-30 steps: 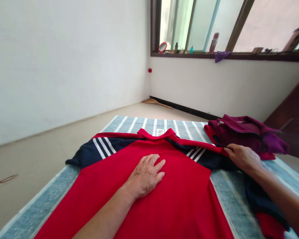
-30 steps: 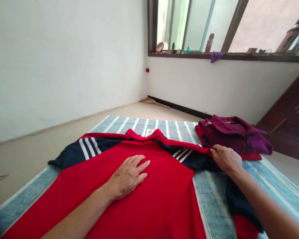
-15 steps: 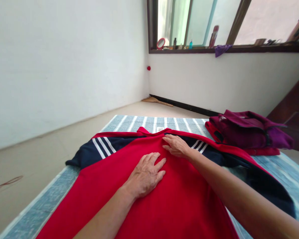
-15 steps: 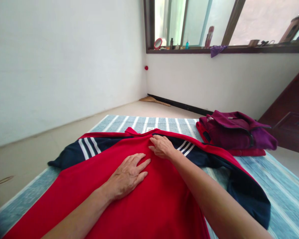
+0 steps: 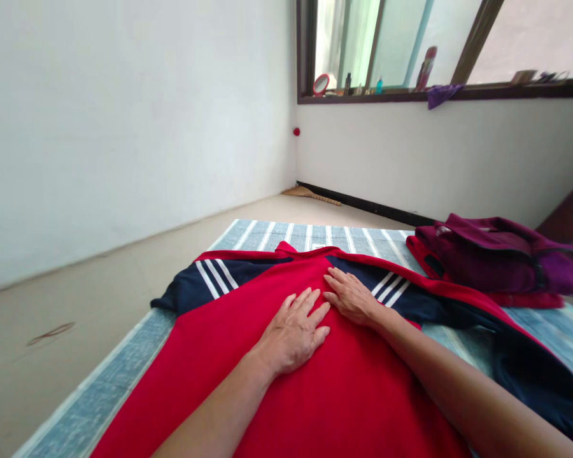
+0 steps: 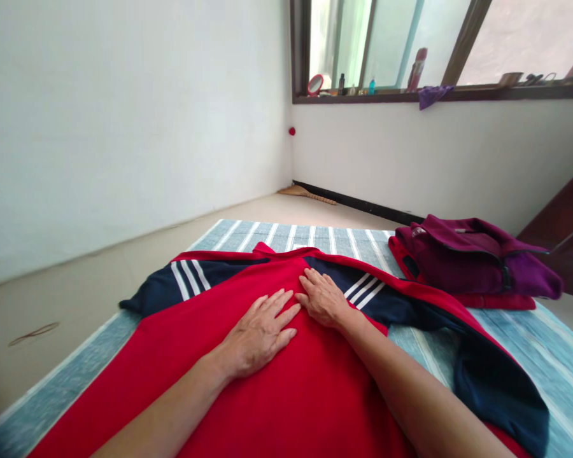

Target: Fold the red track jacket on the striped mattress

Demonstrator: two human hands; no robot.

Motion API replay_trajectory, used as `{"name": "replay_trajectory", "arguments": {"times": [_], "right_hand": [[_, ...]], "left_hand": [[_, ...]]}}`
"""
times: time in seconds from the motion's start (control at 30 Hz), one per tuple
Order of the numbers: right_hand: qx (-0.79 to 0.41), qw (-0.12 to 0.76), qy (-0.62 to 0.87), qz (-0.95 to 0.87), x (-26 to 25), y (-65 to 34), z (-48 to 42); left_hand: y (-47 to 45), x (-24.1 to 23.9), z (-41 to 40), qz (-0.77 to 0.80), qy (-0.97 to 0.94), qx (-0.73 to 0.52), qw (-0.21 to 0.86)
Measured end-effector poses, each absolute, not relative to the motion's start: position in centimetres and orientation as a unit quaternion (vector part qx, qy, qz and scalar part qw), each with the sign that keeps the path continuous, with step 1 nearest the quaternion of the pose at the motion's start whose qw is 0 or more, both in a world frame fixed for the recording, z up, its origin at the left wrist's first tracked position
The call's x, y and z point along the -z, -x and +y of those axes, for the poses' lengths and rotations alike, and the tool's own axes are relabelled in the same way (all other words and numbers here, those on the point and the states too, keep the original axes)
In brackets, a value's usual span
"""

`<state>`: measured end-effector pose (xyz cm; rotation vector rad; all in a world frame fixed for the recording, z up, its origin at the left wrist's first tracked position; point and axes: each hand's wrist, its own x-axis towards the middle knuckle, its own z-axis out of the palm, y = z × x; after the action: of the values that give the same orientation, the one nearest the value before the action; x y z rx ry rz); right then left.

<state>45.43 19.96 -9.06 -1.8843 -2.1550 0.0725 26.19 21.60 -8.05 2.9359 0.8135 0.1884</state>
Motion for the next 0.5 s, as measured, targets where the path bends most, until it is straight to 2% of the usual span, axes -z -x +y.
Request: {"name": "replay_trajectory", "arguments": {"times": [0.33, 0.43, 0.5], "right_hand": [[-0.028, 0.141, 0.65, -0.746, 10.3, -42.9, 16.4], [-0.031, 0.145, 0.649, -0.747, 10.5, -42.8, 16.3], [-0.03, 0.145, 0.649, -0.747, 10.5, -42.8, 16.4]], "left_hand": [[-25.7, 7.6, 22.3, 0.286, -0.943, -0.114, 0.128], [-25.4, 7.3, 22.7, 0.37, -0.919, -0.114, 0.072], [-25.3, 7.0, 22.9, 0.476, -0.876, -0.067, 0.028]]}}
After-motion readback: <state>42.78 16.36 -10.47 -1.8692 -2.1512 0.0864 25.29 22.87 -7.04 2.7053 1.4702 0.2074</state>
